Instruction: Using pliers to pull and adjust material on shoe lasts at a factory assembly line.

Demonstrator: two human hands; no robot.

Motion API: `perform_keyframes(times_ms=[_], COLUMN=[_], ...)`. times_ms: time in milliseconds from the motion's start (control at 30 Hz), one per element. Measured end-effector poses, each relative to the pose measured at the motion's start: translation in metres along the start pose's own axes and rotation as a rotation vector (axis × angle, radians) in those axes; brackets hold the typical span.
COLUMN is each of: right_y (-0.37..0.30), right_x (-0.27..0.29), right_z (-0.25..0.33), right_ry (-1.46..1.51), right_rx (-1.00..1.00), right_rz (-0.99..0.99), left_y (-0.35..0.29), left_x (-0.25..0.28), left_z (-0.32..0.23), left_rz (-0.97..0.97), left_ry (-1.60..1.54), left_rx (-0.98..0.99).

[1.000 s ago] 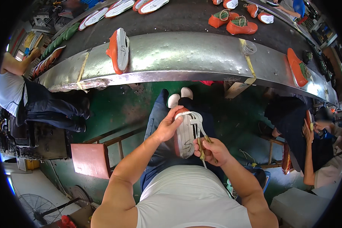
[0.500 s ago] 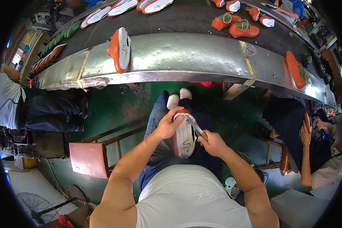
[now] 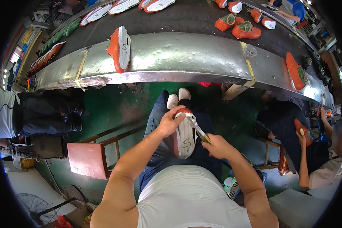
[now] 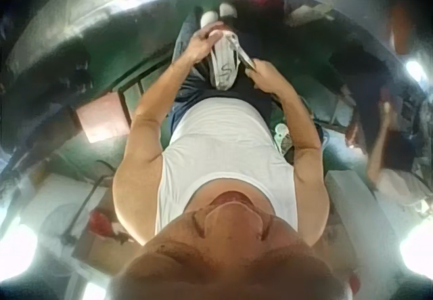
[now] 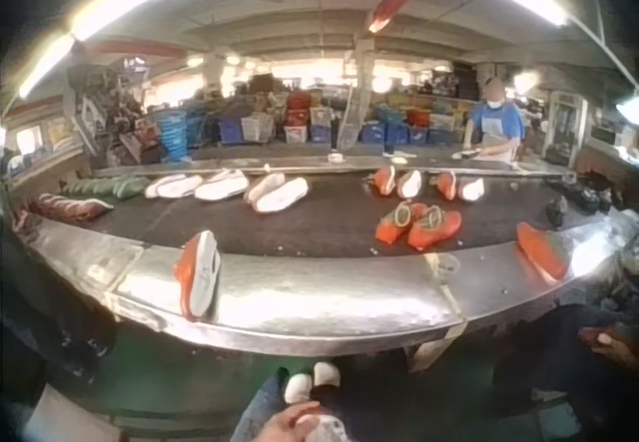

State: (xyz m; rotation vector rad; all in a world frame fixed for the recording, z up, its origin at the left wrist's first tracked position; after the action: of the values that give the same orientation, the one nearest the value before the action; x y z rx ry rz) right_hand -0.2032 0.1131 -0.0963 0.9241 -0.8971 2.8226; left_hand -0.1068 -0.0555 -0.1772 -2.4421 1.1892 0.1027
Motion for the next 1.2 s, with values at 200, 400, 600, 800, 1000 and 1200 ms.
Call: perform_keyframes(times_ms=[200, 400, 600, 800, 1000, 1200], right_y=[0.001, 0.015, 0.025, 0.038, 0.041, 0.009], right_x=[0.029, 0.034, -0.004, -0.042, -0.045, -0.02], right_z=[0.023, 0.035, -0.036, -0.074, -0.092, -0.099], right_ry=[0.28, 0.101, 0.166, 0.19, 0.193, 0.279], right_rx=[0.303, 0.356, 0.109, -0.087, -0.11, -0.238], right_rz=[-0.426, -0.5, -0.416, -0.469, -0.317, -0.197], left_y=[0.006, 0.012, 0.014, -0.012, -0.047, -0.063], left_x=[-0.012, -0.013, -0.006, -0.022, -0.031, -0.042], left_z=[-0.007, -0.008, 0.042, 0.06, 0.059, 0.068], left_rz=[0.084, 0.173, 0.208, -0.007, 0.187, 0.254], left_ry=[0.077, 0.143, -0.092, 0.047, 0.133, 0.089], left_rx=[-0.007, 0.028, 0.055, 0.13, 0.256, 0.25])
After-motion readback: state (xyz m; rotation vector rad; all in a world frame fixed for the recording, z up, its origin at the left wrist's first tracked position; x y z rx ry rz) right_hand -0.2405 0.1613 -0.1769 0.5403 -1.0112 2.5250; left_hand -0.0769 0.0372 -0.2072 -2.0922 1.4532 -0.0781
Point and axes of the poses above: each hand's wrist, its own y-axis towards the middle knuckle, its own x-axis out of the back of the hand, z = x × y, the point moved 10 cm from there along y, towards the middle knuckle, and after that the axes turned 2 degrees about -y, right-handed, at the moved point
